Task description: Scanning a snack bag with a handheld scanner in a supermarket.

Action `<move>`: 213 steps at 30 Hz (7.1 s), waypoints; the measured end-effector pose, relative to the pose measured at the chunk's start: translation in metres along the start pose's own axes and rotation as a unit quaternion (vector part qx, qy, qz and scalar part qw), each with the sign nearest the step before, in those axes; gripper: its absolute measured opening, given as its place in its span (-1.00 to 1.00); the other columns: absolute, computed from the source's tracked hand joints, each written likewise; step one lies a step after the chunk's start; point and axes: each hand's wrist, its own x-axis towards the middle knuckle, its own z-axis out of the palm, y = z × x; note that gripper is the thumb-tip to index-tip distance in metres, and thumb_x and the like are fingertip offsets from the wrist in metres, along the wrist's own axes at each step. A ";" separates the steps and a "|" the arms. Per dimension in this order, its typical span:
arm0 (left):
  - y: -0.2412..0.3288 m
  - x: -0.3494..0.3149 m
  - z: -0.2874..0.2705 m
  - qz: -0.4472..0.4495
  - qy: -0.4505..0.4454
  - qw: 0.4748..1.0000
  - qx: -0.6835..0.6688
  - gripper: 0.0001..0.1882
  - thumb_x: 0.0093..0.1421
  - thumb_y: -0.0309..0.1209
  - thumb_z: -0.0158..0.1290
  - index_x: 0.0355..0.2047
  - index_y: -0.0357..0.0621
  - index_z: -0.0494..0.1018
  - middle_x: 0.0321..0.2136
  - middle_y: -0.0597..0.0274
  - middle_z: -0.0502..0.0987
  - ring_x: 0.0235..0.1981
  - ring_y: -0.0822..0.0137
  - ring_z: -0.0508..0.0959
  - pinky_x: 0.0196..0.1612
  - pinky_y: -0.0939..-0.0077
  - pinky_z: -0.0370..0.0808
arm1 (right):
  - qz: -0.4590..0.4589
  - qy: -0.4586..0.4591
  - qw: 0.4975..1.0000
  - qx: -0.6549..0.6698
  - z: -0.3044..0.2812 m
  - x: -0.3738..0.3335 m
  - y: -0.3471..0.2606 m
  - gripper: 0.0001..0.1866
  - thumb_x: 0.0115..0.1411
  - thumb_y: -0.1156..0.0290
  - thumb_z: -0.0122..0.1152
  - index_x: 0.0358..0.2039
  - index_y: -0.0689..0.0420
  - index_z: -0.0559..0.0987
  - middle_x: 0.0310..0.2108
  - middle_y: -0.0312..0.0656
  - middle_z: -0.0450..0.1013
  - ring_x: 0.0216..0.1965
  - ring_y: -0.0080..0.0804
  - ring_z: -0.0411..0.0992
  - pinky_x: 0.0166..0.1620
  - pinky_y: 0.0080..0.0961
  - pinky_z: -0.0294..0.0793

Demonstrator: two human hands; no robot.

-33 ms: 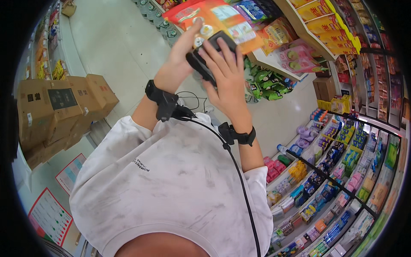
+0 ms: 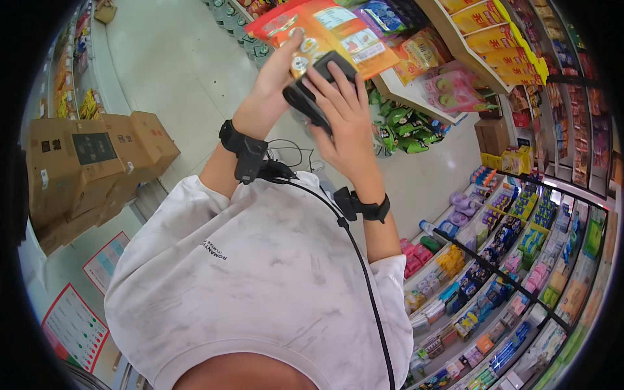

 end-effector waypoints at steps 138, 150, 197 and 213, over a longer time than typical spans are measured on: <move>-0.022 -0.019 0.049 -0.035 -0.074 0.991 0.110 -0.45 0.25 -0.20 0.12 0.18 -0.14 0.28 0.07 0.17 0.47 -0.01 0.31 0.56 0.02 0.34 0.56 | 0.383 0.274 0.758 0.452 -0.047 -0.061 0.045 -0.67 0.33 0.34 0.14 0.00 0.29 0.47 -0.14 -0.34 0.47 -0.18 -0.64 0.40 -0.08 -0.62 0.39; -0.051 -0.034 0.078 0.001 -0.075 0.943 0.324 -0.50 0.21 -0.35 0.20 0.09 -0.29 0.32 -0.04 0.15 0.53 -0.09 0.37 0.58 -0.03 0.42 0.56 | 0.369 0.347 0.699 0.505 -0.067 -0.088 0.068 -0.65 0.38 0.15 0.05 -0.07 0.19 0.48 -0.24 -0.37 0.40 -0.26 -0.68 0.34 -0.26 -0.68 0.35; -0.093 0.006 0.095 -0.043 -0.032 0.930 0.364 -0.52 0.34 -0.15 0.02 0.07 -0.29 0.36 -0.10 0.22 0.56 -0.18 0.49 0.60 -0.14 0.56 0.56 | 0.400 0.291 0.688 0.531 -0.071 -0.117 0.119 -0.65 0.35 0.14 0.11 -0.13 0.20 0.46 -0.26 -0.36 0.42 -0.27 -0.65 0.34 -0.21 -0.65 0.33; 0.082 -0.025 0.034 -0.047 -0.017 0.934 0.353 -0.67 0.30 -0.25 0.10 -0.05 -0.23 0.43 -0.19 0.28 0.56 -0.22 0.52 0.57 -0.20 0.58 0.54 | 0.302 0.400 0.713 0.490 -0.010 0.066 0.038 -0.79 0.27 0.35 0.24 -0.16 0.18 0.57 -0.40 -0.48 0.46 -0.48 -0.80 0.26 -0.41 -0.77 0.19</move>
